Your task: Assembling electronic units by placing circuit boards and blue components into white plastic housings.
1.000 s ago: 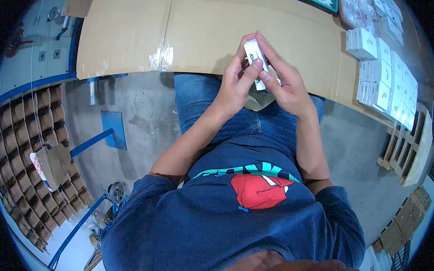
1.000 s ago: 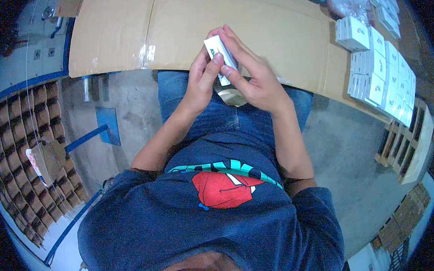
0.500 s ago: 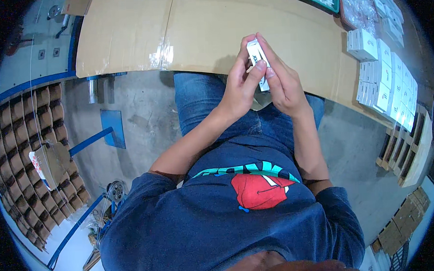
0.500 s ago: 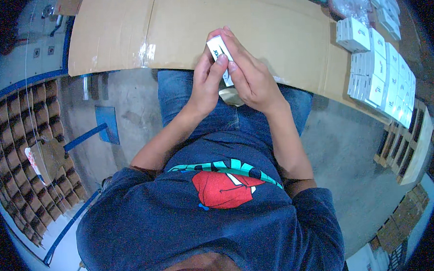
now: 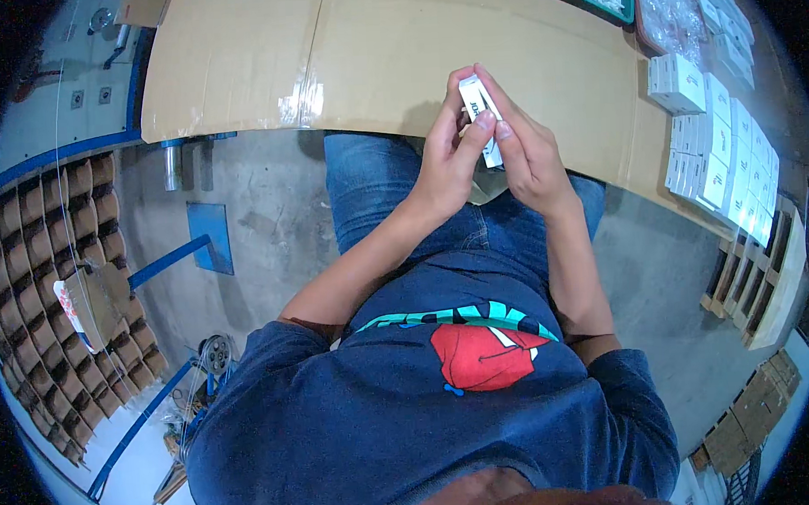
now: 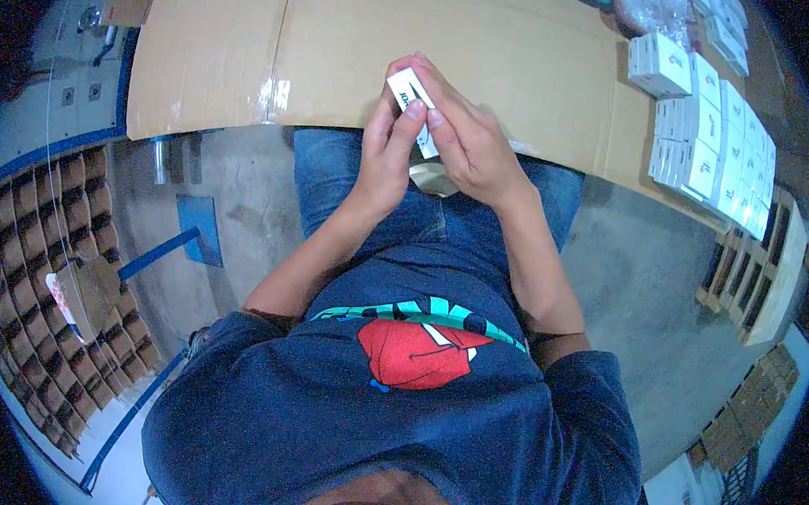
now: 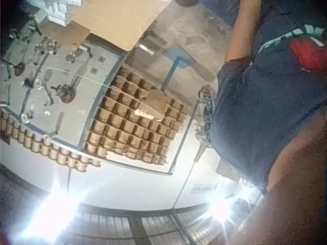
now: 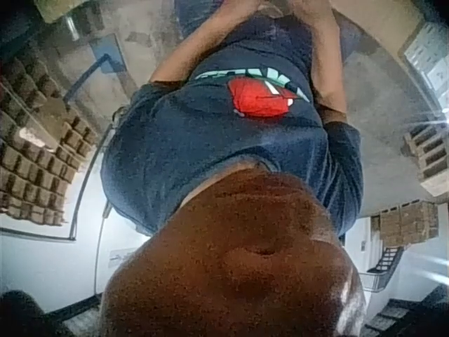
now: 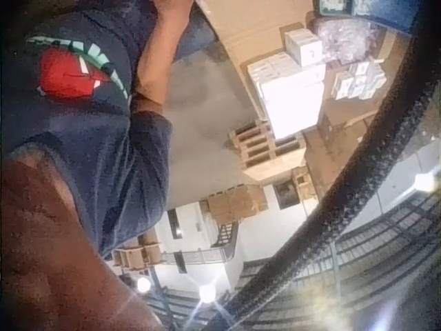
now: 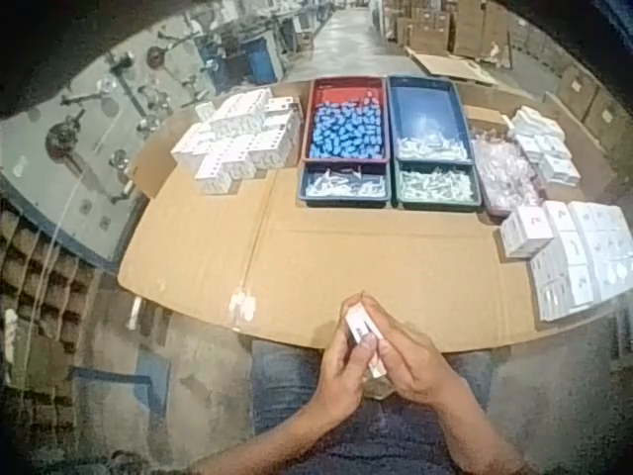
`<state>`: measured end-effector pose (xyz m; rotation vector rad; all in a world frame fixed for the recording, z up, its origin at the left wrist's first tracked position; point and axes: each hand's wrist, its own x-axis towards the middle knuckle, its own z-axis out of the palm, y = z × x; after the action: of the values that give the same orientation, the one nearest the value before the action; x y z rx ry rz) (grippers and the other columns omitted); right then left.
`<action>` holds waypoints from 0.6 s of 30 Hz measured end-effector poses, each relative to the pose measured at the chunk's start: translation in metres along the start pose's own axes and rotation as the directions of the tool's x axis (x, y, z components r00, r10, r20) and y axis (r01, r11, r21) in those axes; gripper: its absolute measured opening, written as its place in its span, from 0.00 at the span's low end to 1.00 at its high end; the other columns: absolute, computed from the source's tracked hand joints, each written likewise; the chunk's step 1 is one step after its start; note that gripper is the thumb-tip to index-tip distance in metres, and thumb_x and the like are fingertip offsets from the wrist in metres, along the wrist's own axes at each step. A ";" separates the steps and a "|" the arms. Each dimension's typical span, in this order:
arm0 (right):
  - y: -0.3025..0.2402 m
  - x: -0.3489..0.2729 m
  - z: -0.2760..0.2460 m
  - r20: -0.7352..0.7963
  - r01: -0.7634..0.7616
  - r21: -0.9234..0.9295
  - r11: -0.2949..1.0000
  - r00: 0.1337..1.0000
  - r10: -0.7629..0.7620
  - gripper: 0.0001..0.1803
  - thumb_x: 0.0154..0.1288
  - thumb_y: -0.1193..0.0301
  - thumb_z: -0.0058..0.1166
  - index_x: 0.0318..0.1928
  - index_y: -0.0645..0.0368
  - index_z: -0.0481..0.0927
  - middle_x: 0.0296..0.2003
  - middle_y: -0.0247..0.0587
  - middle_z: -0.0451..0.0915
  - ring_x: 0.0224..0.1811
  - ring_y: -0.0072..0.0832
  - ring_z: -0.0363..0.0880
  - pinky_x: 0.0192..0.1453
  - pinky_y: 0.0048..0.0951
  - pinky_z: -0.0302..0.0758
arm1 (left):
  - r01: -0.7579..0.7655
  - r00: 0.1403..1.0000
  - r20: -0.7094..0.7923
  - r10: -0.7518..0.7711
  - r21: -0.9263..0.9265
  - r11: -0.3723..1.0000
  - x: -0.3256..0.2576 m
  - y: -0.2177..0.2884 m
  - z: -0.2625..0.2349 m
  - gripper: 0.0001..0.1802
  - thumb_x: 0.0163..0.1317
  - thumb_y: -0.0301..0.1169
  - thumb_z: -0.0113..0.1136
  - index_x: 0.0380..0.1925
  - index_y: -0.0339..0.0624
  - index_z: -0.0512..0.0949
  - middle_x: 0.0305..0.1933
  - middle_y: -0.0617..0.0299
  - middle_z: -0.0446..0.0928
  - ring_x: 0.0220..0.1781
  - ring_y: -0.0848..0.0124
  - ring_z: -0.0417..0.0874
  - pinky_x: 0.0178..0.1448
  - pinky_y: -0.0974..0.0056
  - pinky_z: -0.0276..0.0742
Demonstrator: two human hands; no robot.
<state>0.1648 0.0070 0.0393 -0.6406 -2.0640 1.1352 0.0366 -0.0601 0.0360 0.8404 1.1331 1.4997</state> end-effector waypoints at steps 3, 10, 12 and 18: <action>0.001 -0.001 0.000 0.003 -0.019 0.013 1.000 1.000 0.019 0.27 0.80 0.70 0.34 0.74 0.65 0.64 0.65 0.58 0.75 0.62 0.44 0.80 0.66 0.35 0.73 | -0.005 1.000 -0.001 0.005 -0.001 1.000 0.000 -0.001 0.000 0.32 0.78 0.38 0.51 0.76 0.41 0.55 0.51 0.64 0.72 0.51 0.78 0.71 0.57 0.69 0.71; -0.001 0.000 -0.002 0.037 -0.050 0.023 0.998 0.998 0.050 0.27 0.81 0.67 0.35 0.75 0.65 0.64 0.68 0.56 0.72 0.67 0.43 0.76 0.70 0.36 0.69 | 0.007 1.000 -0.029 -0.005 0.039 0.999 0.000 -0.004 -0.001 0.29 0.79 0.40 0.50 0.73 0.40 0.58 0.49 0.64 0.73 0.48 0.78 0.74 0.55 0.69 0.73; 0.001 0.001 -0.006 0.044 -0.090 0.085 0.992 0.995 0.086 0.29 0.80 0.64 0.40 0.75 0.64 0.64 0.70 0.55 0.71 0.70 0.44 0.73 0.73 0.37 0.66 | 0.062 0.996 -0.065 -0.066 -0.062 0.996 0.005 -0.008 -0.003 0.28 0.80 0.42 0.48 0.72 0.40 0.60 0.49 0.63 0.74 0.46 0.77 0.76 0.53 0.67 0.75; -0.001 0.007 -0.026 0.042 -0.033 -0.025 0.999 0.999 0.034 0.38 0.63 0.64 0.66 0.72 0.57 0.70 0.71 0.52 0.70 0.73 0.46 0.69 0.75 0.39 0.66 | 0.443 0.877 0.037 -0.480 -0.452 0.774 0.022 0.028 -0.002 0.44 0.74 0.68 0.27 0.65 0.41 0.68 0.56 0.47 0.79 0.53 0.50 0.86 0.56 0.48 0.86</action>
<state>0.1799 0.0246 0.0522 -0.6700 -2.1135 1.1532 0.0212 -0.0401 0.0613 0.1559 0.9068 1.3004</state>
